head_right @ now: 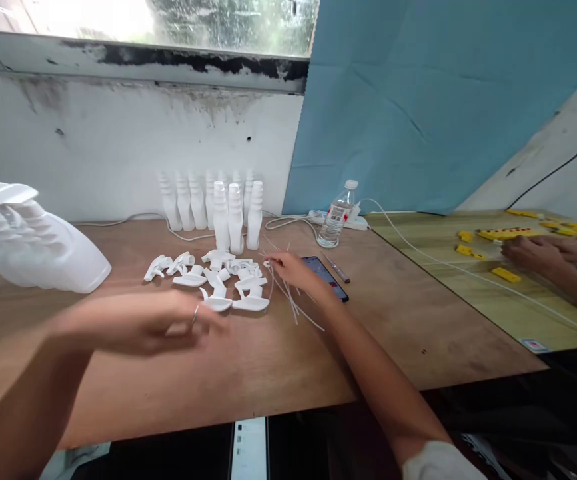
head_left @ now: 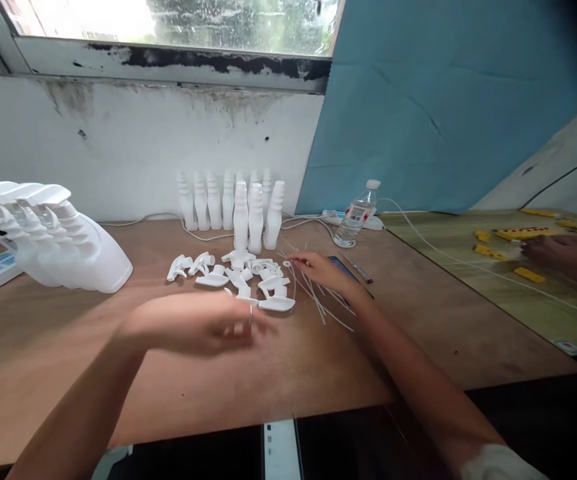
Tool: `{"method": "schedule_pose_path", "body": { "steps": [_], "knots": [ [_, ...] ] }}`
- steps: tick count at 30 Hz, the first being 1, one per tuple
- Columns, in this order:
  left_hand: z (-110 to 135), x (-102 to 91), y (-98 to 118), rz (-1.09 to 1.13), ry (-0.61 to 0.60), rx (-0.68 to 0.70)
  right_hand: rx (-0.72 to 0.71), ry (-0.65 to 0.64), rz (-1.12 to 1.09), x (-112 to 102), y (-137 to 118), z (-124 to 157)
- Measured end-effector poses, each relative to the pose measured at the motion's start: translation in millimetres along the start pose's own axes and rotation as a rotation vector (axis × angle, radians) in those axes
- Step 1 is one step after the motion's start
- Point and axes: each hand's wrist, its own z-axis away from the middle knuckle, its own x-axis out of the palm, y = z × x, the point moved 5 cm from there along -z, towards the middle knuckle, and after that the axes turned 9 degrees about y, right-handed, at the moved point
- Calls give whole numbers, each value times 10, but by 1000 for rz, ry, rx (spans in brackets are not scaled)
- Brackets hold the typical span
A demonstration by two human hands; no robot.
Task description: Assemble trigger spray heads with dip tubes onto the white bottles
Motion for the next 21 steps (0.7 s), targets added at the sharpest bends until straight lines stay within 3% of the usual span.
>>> {"method": "schedule_pose_path", "body": {
  "steps": [1, 5, 9, 12, 17, 21],
  "knots": [
    [-82, 72, -47, 17, -82, -10, -2, 47, 45, 110, 104, -117],
    [-201, 293, -428, -113, 61, -191, -16, 131, 179, 435, 366, -257],
    [0, 572, -619, -109, 35, -200, -30, 183, 237, 500, 470, -193],
    [85, 634, -624, -105, 44, -163, -33, 248, 240, 475, 500, -186],
    [77, 640, -613, -134, 99, -106, -64, 424, 188, 326, 367, -174],
    [98, 653, -605, -227, 165, -53, -189, 525, 66, 255, -4, -44]
  ]
}}
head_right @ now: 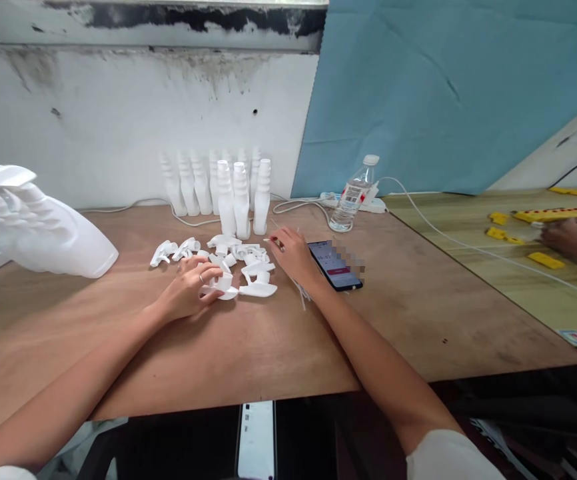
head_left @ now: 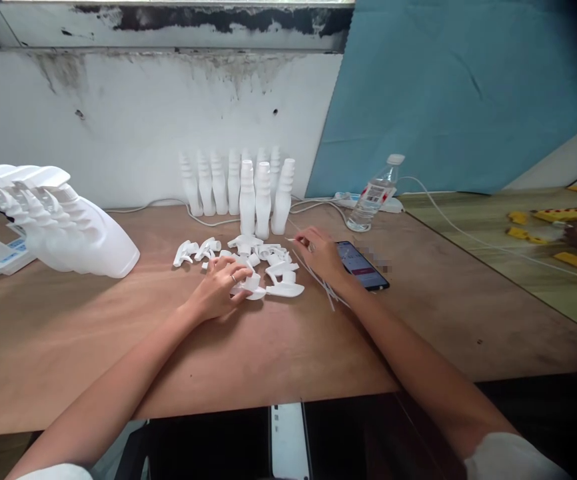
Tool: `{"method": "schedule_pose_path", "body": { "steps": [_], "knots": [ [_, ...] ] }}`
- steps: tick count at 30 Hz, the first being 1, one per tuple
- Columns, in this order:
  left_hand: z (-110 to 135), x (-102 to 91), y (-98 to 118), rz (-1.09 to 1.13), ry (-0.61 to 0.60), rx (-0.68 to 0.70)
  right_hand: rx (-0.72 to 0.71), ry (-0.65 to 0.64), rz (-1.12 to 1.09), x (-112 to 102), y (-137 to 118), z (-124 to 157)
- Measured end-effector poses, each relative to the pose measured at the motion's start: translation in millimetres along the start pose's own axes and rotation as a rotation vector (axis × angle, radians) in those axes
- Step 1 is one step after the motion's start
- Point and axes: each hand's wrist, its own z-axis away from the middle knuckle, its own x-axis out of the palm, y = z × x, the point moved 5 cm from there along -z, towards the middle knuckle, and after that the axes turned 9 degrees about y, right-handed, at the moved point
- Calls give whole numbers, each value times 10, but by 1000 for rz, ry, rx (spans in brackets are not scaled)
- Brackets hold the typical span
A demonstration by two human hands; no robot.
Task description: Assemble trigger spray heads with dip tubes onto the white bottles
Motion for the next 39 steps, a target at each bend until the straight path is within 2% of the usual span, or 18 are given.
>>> {"method": "schedule_pose_path", "body": {
  "steps": [6, 9, 16, 23, 28, 35, 39],
  "knots": [
    [39, 46, -27, 24, 84, 26, -273, -42, -255, 87, -787, 241],
    [63, 78, -77, 45, 119, -13, -432, -67, -336, 162, -1005, 356],
    [83, 93, -80, 149, 117, -35, -472, -75, -273, 179, -949, 368],
    [57, 77, -57, 246, 60, 12, -460, -125, -337, 174, -966, 374],
    [60, 82, -53, 252, 60, 28, -499, -100, -268, 137, -1001, 356],
    [61, 89, -57, 227, 63, 90, -397, -146, -293, 184, -972, 363],
    [57, 94, -43, 196, 37, 121, -414, -149, -309, 217, -993, 393]
  ]
}}
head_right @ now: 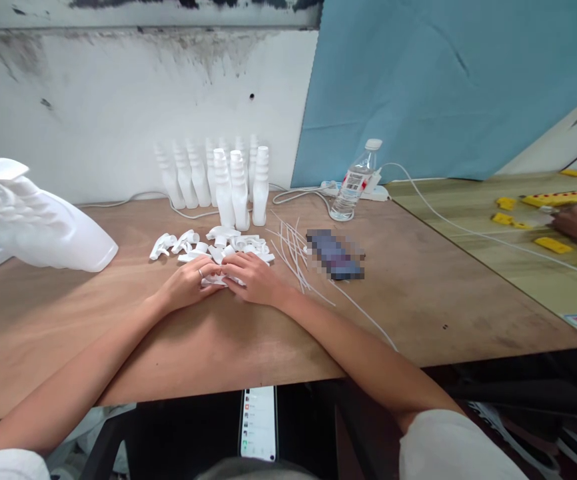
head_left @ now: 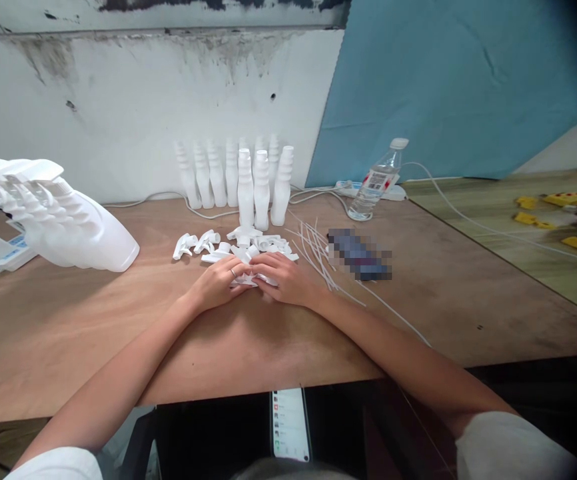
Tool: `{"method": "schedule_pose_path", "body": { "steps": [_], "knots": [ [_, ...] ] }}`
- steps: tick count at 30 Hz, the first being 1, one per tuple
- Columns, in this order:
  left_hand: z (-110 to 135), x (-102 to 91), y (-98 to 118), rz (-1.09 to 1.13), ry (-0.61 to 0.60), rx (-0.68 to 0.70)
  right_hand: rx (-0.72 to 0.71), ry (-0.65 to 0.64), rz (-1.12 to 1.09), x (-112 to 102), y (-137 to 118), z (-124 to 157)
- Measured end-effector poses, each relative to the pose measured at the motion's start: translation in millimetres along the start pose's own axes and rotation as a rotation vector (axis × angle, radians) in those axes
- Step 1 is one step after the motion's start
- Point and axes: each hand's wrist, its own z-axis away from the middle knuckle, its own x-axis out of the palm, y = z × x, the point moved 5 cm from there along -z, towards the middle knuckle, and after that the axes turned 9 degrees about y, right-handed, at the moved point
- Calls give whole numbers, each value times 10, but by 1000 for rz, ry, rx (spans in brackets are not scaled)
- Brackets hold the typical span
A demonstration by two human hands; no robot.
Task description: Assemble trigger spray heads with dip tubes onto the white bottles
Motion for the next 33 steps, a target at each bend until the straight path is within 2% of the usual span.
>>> {"method": "schedule_pose_path", "body": {
  "steps": [7, 13, 20, 24, 26, 28, 30, 32, 33],
  "knots": [
    [-10, -22, 18, -31, 10, 9, -21, 8, 27, 31, 18, 23],
    [19, -16, 3, 20, 43, 11, 72, 69, -108, 13, 39, 43],
    [10, -4, 11, 72, 39, 24, 43, 72, -127, 64, 51, 63],
    [15, -10, 1, 67, 37, 9, 52, 4, -65, 9, -15, -30],
    [24, -13, -5, 49, 39, -12, 85, -13, 16, -104, -144, -74],
    [30, -12, -8, 26, 31, -36, 122, 50, 37, -279, -375, -46],
    [29, -13, -15, 2, 19, -73, 71, 113, -97, -422, -733, 111],
    [17, -14, -20, -17, 1, -110, -134, 149, -216, -482, -1177, 418],
    [8, -14, -16, -24, -14, -120, -262, 83, -260, -439, -1394, 624]
  ]
}}
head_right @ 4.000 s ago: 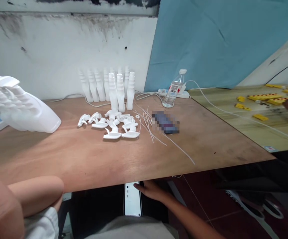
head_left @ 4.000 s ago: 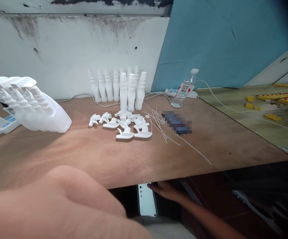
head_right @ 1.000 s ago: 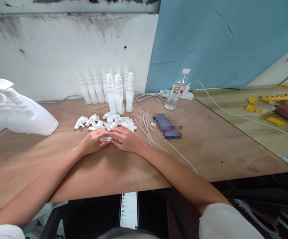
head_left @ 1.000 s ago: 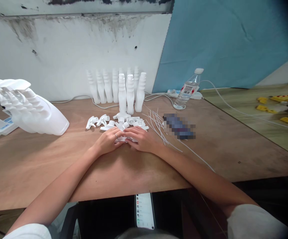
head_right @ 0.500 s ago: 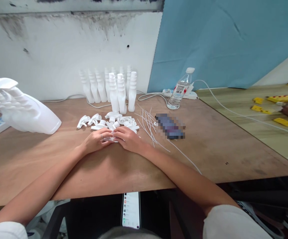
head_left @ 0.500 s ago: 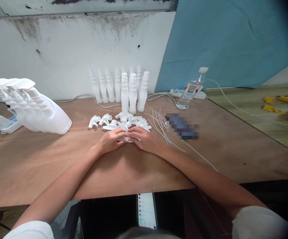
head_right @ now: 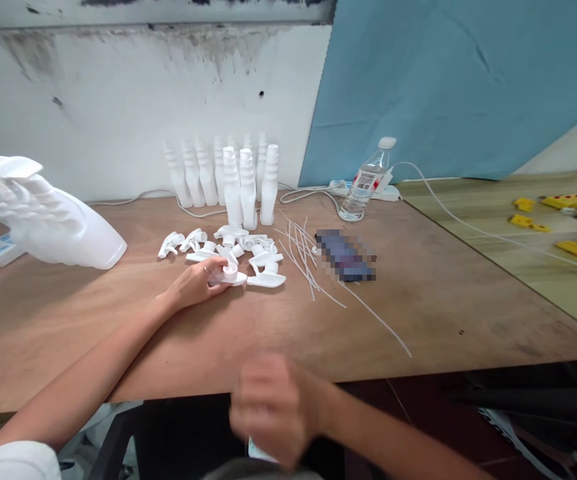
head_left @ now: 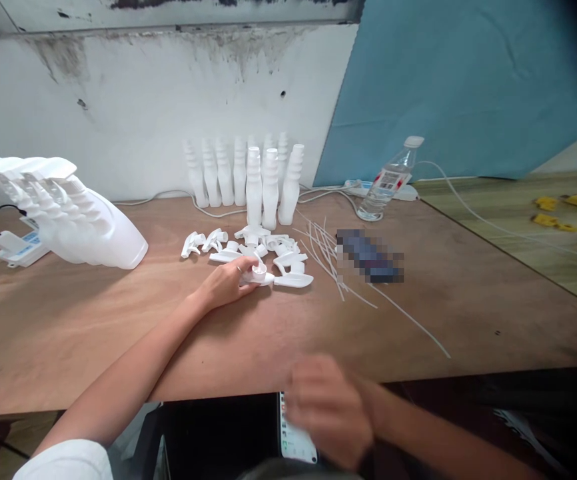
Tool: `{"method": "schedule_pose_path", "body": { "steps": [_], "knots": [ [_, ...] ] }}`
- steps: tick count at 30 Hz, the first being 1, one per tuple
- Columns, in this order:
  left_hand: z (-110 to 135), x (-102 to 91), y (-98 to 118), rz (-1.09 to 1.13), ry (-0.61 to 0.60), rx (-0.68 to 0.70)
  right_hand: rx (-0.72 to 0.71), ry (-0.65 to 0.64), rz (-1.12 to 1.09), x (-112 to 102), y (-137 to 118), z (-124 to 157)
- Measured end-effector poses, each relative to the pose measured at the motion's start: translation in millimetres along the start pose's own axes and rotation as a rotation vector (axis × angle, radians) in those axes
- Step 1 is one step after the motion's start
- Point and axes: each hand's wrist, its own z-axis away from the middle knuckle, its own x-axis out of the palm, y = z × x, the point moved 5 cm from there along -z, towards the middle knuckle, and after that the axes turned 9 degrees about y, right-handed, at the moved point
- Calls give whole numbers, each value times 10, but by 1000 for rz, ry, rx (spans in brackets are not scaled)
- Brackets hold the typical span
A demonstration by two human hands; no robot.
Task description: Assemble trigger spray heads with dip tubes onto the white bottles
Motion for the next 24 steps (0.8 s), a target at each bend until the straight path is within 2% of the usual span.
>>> {"method": "schedule_pose_path", "body": {
  "steps": [2, 4, 7, 10, 13, 16, 24],
  "knots": [
    [-21, 6, 25, -7, -40, 7, -43, -259, -32, 254, -316, 386],
    [-40, 15, 58, -10, -79, 30, 69, -324, -16, 402, -415, 745],
    [-55, 23, 85, -14, -108, 50, 455, -450, 103, 500, -241, 1173],
    [-56, 31, 84, -18, -112, 54, 827, -572, 112, 484, -19, 1407],
    [-52, 37, 79, -20, -106, 54, 1025, -605, 83, 471, 97, 1468],
    [-43, 36, 80, -23, -100, 52, 1091, -621, 66, 505, 128, 1516],
    [-26, 38, 83, -17, -78, 45, 1321, -391, 73, 501, 291, 1726]
  ]
}}
